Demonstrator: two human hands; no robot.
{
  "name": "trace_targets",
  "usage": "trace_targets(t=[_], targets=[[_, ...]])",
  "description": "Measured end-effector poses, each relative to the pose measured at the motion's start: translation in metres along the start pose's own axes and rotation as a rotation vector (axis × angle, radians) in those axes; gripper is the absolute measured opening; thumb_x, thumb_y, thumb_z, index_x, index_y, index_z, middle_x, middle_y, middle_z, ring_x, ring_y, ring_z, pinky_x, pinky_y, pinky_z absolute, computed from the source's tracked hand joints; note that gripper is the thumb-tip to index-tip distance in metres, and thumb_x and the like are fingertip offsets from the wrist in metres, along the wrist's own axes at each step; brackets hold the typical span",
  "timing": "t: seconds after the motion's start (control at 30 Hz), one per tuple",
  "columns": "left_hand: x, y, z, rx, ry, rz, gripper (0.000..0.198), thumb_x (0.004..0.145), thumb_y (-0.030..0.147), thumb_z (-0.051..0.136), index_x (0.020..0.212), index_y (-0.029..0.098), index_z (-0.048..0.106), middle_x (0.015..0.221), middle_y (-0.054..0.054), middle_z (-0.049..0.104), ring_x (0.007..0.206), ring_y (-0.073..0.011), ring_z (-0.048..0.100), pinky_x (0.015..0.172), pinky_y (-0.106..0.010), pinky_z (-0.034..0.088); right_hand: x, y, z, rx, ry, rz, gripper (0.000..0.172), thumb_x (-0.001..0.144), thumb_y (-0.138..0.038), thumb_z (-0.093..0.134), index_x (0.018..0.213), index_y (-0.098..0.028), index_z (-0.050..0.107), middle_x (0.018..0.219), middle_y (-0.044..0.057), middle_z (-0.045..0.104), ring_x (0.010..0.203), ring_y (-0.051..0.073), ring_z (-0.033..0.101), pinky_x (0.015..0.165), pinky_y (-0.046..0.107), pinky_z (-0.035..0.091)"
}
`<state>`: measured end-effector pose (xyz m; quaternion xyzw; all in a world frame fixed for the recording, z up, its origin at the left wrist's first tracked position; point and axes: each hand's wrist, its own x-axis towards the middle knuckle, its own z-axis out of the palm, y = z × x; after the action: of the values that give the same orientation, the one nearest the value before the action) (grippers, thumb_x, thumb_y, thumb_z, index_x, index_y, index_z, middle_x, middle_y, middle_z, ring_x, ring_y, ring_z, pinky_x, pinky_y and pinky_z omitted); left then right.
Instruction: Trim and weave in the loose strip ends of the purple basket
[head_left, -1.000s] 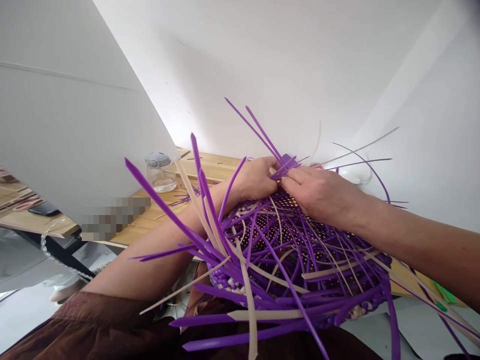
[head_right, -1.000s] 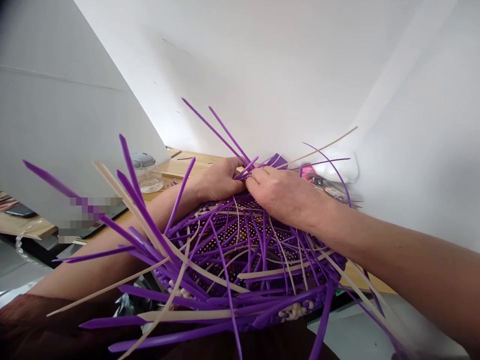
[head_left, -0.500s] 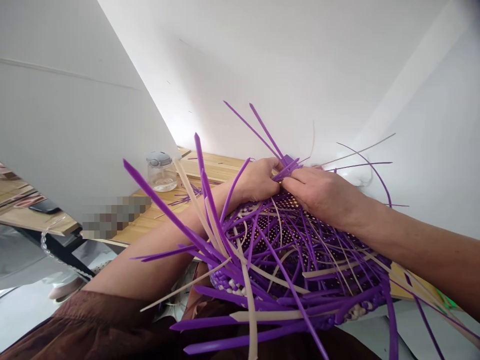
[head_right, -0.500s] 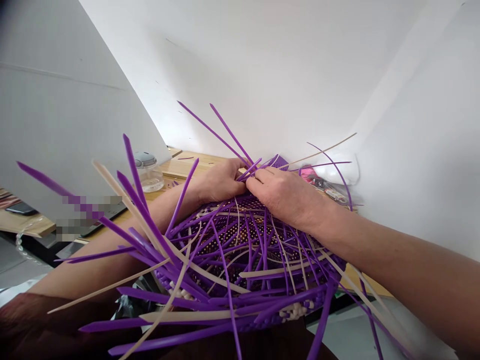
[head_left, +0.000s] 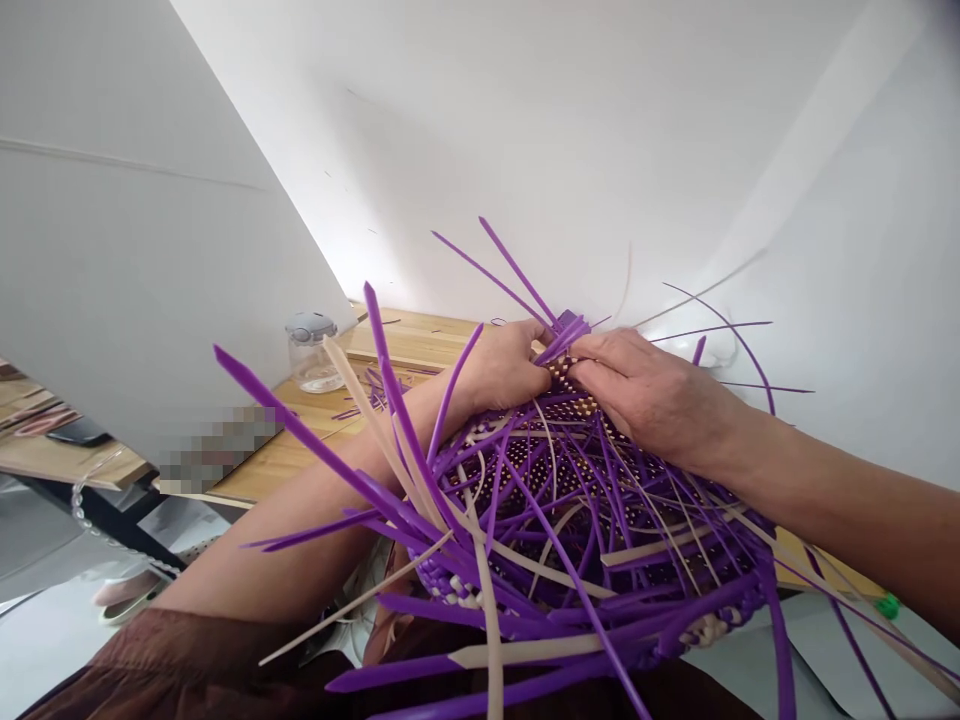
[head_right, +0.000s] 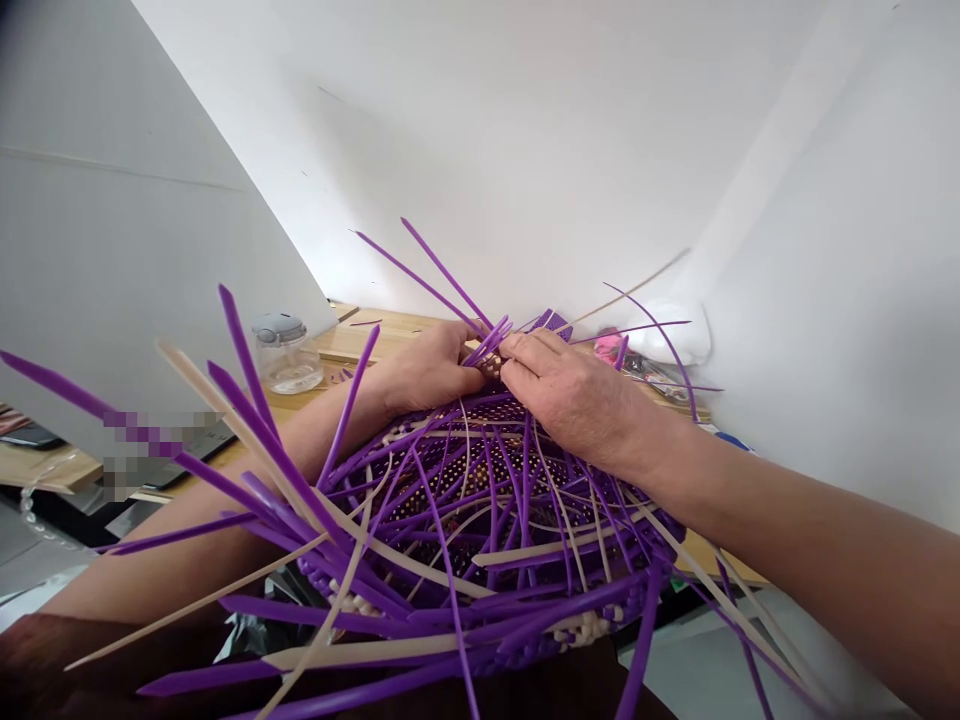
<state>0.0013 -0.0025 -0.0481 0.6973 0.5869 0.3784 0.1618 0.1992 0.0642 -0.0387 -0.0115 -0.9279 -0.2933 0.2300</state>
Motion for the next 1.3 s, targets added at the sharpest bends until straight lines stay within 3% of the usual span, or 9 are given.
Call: trace_targets(t=[0.13,0.27,0.37,0.5,0.73,0.97,1.17,1.3], targets=[[-0.001,0.001,0.001,-0.018,0.011,0.027,0.042,0.069,0.014,0.060,0.111,0.018,0.065,0.089,-0.005,0.074,0.079,-0.0214,0.065,0.075,-0.035,0.052,0.007,-0.001,0.004,-0.052,-0.001,0.010,0.020,0.091,-0.007,0.047,0.083,-0.015,0.063,0.093,0.010,0.063,0.091,0.022,0.053,0.077,0.035,0.047],[-0.003,0.002,0.000,-0.029,0.024,0.038,0.041,0.070,0.015,0.060,0.110,0.018,0.065,0.090,-0.006,0.074,0.081,-0.0227,0.065,0.076,-0.036,0.052,0.010,-0.005,0.003,-0.114,0.008,-0.005,0.019,0.092,-0.007,0.048,0.086,-0.014,0.065,0.092,0.009,0.063,0.091,0.022,0.051,0.070,0.032,0.044],[-0.003,0.002,-0.001,-0.020,0.020,0.036,0.039,0.070,0.015,0.060,0.109,0.017,0.066,0.091,-0.007,0.074,0.081,-0.0232,0.065,0.077,-0.037,0.052,0.008,-0.006,0.001,-0.101,-0.008,0.012,0.017,0.092,-0.008,0.049,0.091,-0.013,0.065,0.097,0.010,0.063,0.093,0.022,0.052,0.070,0.032,0.043],[-0.002,0.000,0.000,0.007,0.023,0.043,0.040,0.070,0.014,0.059,0.109,0.017,0.066,0.089,-0.006,0.074,0.079,-0.0226,0.065,0.075,-0.037,0.052,0.009,-0.005,0.003,-0.121,0.021,-0.007,0.021,0.092,-0.006,0.047,0.084,-0.013,0.065,0.091,0.010,0.063,0.088,0.022,0.051,0.071,0.033,0.044],[0.001,-0.002,0.003,0.032,0.046,0.039,0.040,0.071,0.015,0.059,0.110,0.015,0.067,0.090,-0.007,0.074,0.081,-0.0216,0.065,0.075,-0.035,0.051,0.015,-0.010,0.003,-0.265,0.086,-0.244,0.023,0.094,-0.006,0.049,0.087,-0.014,0.069,0.090,0.008,0.067,0.094,0.022,0.052,0.084,0.036,0.043],[0.000,0.001,0.003,0.026,0.011,0.038,0.033,0.070,0.010,0.056,0.100,0.015,0.068,0.084,-0.004,0.072,0.075,-0.0185,0.063,0.069,-0.031,0.049,0.016,-0.016,0.010,-0.267,-0.091,-0.400,0.018,0.093,-0.010,0.053,0.086,-0.014,0.069,0.087,0.007,0.068,0.083,0.021,0.055,0.075,0.037,0.040],[0.001,0.000,0.003,-0.011,0.002,0.014,0.034,0.067,0.008,0.054,0.097,0.015,0.069,0.076,-0.002,0.069,0.067,-0.0165,0.060,0.062,-0.028,0.046,0.016,-0.018,0.025,-0.260,-0.154,-0.418,0.020,0.092,-0.006,0.051,0.086,-0.012,0.069,0.082,0.008,0.070,0.078,0.021,0.062,0.080,0.040,0.046],[0.002,-0.001,0.005,-0.077,0.028,0.008,0.028,0.070,0.014,0.060,0.094,0.017,0.071,0.080,-0.004,0.072,0.072,-0.0184,0.063,0.067,-0.029,0.049,0.023,-0.036,0.046,-0.162,-0.168,-0.374,0.024,0.093,-0.005,0.046,0.093,-0.010,0.070,0.087,0.012,0.072,0.079,0.024,0.066,0.077,0.044,0.052]])
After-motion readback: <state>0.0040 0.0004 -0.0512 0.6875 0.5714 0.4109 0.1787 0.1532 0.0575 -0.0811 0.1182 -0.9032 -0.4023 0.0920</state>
